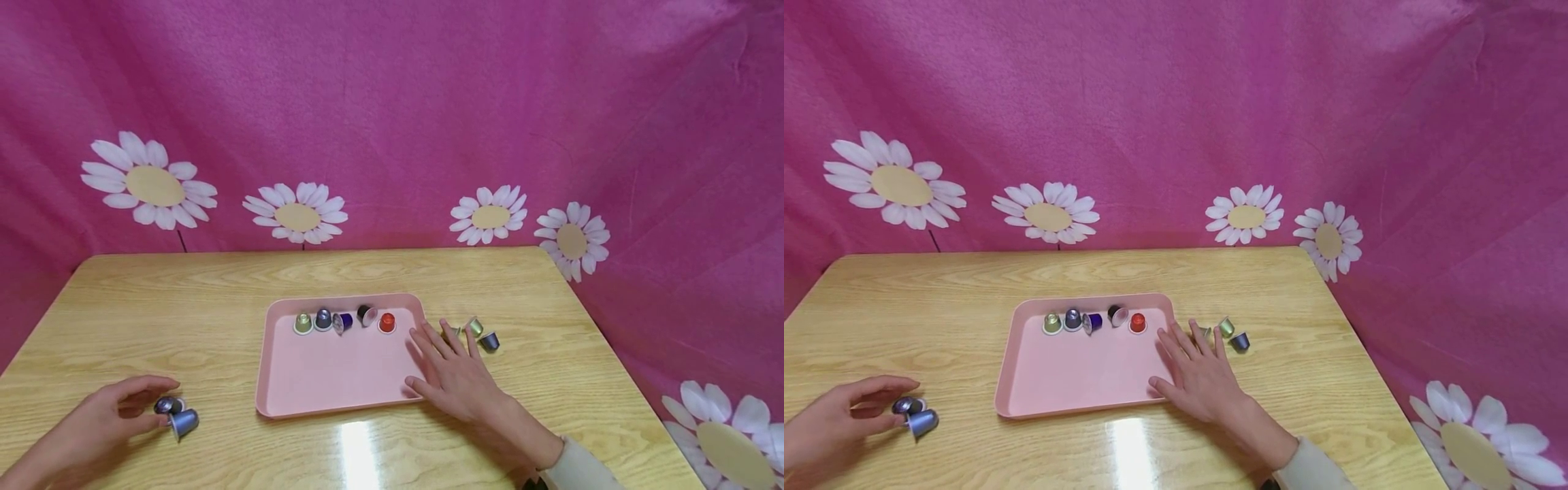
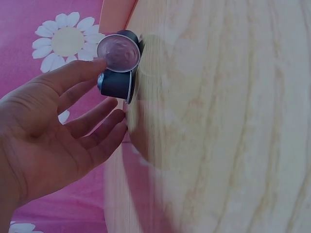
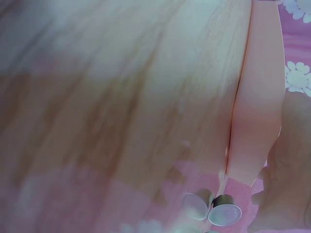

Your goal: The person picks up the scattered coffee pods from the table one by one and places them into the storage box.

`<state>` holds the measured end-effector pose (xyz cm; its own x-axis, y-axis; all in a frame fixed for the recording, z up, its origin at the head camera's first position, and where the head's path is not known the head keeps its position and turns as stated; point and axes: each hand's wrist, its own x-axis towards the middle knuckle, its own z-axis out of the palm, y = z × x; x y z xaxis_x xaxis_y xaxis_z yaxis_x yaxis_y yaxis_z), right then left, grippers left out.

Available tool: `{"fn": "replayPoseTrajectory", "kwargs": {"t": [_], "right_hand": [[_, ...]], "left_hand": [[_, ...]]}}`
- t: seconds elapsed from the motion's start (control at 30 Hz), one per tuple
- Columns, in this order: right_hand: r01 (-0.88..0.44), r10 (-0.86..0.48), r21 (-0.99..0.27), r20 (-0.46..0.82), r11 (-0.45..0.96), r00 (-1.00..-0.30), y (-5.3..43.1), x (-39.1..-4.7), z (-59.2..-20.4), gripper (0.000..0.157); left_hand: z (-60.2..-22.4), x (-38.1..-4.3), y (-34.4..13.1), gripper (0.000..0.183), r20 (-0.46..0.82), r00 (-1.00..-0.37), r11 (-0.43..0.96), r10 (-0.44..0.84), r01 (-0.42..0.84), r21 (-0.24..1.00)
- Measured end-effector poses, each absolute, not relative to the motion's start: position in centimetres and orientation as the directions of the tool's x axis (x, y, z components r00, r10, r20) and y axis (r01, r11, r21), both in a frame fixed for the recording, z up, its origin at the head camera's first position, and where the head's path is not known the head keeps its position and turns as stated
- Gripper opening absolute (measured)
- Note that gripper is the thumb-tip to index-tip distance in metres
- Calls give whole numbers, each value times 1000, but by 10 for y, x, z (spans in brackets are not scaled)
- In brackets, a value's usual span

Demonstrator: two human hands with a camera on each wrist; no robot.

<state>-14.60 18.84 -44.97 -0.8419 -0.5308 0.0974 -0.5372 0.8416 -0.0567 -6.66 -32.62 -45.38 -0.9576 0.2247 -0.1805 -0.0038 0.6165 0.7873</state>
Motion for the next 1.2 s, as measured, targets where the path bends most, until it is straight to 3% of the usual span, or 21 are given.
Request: {"fn": "replayPoseTrajectory", "kwargs": {"t": [0.47,1.2], "right_hand": [[-537,-529,-62,108,841,-841,189,-148,-452,78],[-537,-529,-71,100,841,-843,189,-147,-451,78]], "left_hand": [[-459,-67,-326,38,-175,-961,670,213,13,742],[-453,-70,-321,34,-259,-955,736,146,-70,673]]}}
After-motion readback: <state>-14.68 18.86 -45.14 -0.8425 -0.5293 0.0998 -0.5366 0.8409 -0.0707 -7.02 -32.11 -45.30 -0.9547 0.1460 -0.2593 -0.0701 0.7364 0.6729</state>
